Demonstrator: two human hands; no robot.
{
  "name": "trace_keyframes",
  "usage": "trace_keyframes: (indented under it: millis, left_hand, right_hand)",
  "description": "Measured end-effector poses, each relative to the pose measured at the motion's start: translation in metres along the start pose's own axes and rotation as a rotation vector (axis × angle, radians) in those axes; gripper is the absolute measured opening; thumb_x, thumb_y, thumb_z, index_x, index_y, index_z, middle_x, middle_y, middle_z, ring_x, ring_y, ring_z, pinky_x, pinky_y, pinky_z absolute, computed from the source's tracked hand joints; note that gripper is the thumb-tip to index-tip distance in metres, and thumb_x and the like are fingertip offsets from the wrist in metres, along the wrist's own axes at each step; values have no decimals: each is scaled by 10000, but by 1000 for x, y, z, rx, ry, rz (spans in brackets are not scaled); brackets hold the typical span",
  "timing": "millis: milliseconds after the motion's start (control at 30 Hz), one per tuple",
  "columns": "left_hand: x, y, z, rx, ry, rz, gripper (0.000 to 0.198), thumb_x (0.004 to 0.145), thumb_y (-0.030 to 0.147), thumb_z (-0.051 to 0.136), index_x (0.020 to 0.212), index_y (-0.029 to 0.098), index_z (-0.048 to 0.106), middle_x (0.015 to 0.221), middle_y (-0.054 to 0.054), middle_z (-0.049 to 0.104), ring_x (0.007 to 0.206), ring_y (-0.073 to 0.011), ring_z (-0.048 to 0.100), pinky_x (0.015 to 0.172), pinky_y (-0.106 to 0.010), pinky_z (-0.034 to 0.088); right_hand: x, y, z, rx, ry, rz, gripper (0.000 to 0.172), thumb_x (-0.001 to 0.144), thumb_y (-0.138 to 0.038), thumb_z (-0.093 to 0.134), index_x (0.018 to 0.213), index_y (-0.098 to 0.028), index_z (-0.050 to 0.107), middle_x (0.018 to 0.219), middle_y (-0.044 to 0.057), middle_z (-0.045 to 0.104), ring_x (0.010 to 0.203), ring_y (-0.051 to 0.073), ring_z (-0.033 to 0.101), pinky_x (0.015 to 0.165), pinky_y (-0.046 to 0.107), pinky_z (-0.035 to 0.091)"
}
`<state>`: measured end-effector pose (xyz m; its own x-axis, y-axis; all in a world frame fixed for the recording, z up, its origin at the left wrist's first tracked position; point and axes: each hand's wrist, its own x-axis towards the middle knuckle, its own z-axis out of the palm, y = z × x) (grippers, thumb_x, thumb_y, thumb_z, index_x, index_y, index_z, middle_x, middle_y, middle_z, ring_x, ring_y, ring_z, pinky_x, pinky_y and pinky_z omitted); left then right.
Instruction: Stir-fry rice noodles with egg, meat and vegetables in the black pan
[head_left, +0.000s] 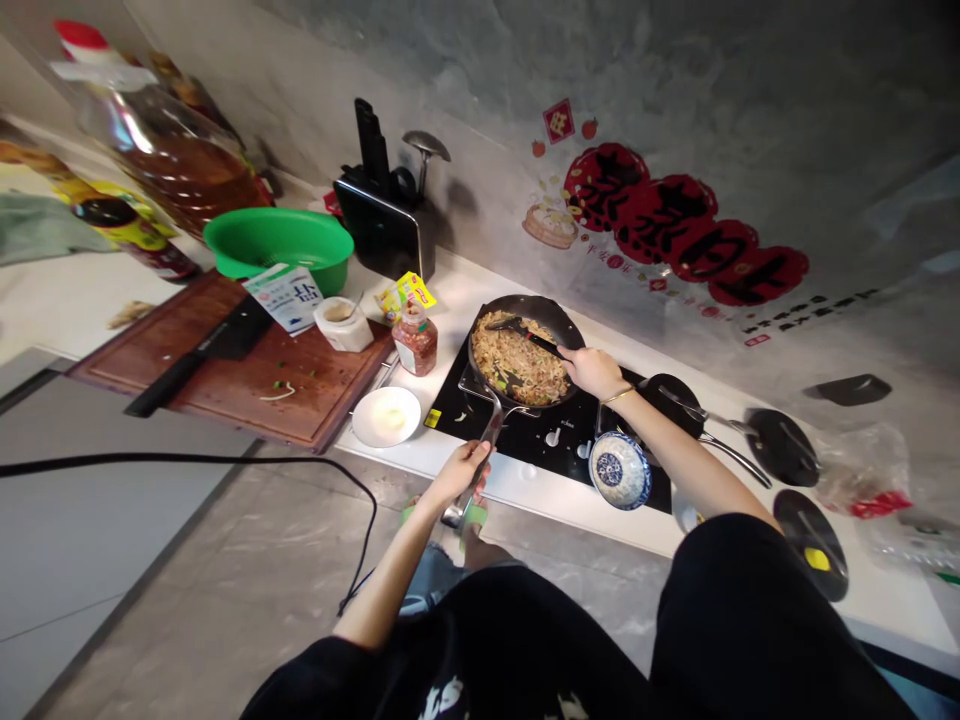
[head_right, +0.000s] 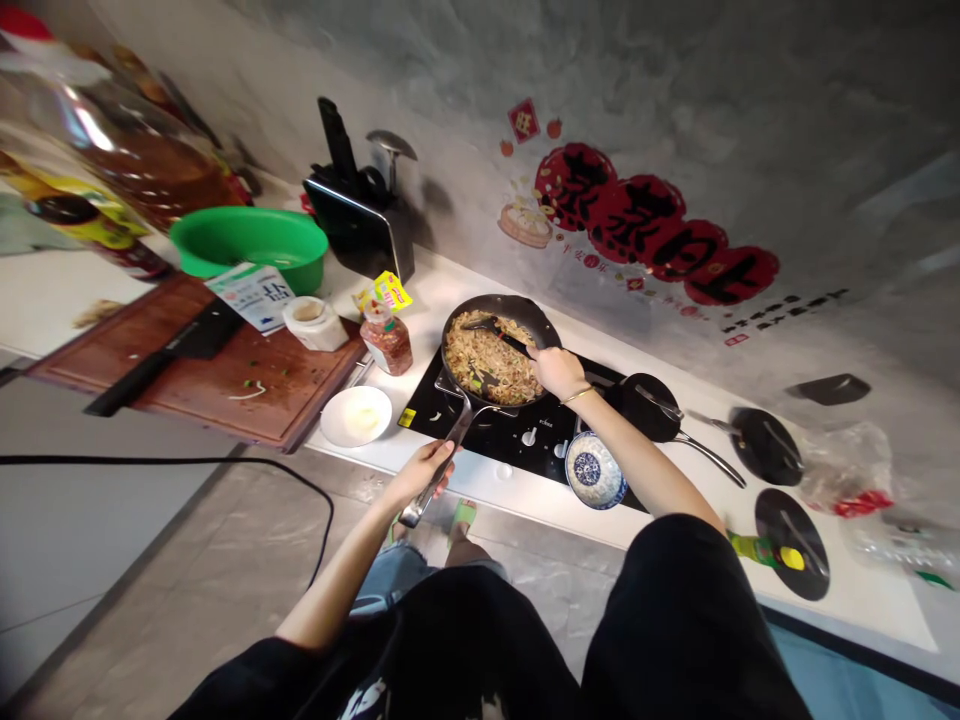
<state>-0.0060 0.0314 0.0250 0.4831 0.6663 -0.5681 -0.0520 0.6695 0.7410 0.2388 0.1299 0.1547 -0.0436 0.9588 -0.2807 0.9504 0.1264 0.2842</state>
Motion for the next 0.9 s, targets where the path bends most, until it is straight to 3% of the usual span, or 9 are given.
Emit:
trace_keyframes:
  millis: [133, 300, 367, 467, 667, 767, 900]
  left_hand:
    - [-1, 2, 1, 1, 4, 2, 414, 802, 540, 496, 939, 149, 476, 539, 61, 488, 328, -73, 428, 312, -192, 330]
    - [-1, 1, 0, 11, 9, 10, 400, 811, 531, 493, 931, 150, 480, 537, 60, 487, 329, -70, 434, 319, -186, 328]
    - [0, 0, 0, 6, 3, 13, 400, 808, 534, 496, 929, 153, 478, 538, 61, 485, 328, -71, 433, 314, -185, 325]
    - [1, -2, 0, -10, -6, 15, 414, 799, 548, 500, 931, 156, 471, 541, 62, 483, 329, -76, 434, 305, -190, 323]
    - [3, -4, 0, -16, -3, 28, 437, 789, 563, 504, 926, 149, 470, 552, 57, 488, 326, -74, 432, 299, -189, 311]
    - [3, -5, -1, -10, -7, 17, 441, 796, 564, 492, 938, 147, 473, 552, 57, 484, 327, -75, 431, 299, -190, 316]
    - [3, -5, -2, -3, -7, 7, 434, 799, 558, 492, 949, 151, 471, 552, 62, 477, 329, -69, 429, 304, -183, 319]
  right_hand:
    - [-16, 31, -15, 24, -76, -79, 430, 903, -361, 408, 1315, -284, 505, 1091, 95, 671, 942, 228, 631, 791, 315, 461]
    - [-52, 96, -59, -50, -191, -86, 394, 857, -378, 492, 1230, -301, 592, 1057, 64, 692, 876, 238, 644, 758, 333, 465]
    - [-59, 105, -64, -84, -243, -87, 383, 835, -365, 527, 1201, -295, 617, 1055, 65, 693, 888, 248, 642, 753, 341, 464]
    - [-64, 94, -45, -87, -238, -71, 377, 841, -352, 505, 1197, -301, 618, 1077, 67, 684, 925, 259, 641, 762, 353, 475]
    - [-57, 70, 4, 147, -92, 40, 410, 886, -325, 415, 1251, -232, 576, 1182, 53, 635, 1031, 216, 617, 879, 312, 465]
    - [-40, 57, 8, 202, -54, 51, 413, 892, -333, 409, 1259, -228, 567, 1190, 51, 631, 1063, 207, 601, 918, 305, 447]
    - [-17, 16, 4, 190, -18, 58, 429, 915, -368, 375, 1300, -246, 520, 1158, 71, 649, 1025, 206, 616, 887, 310, 458]
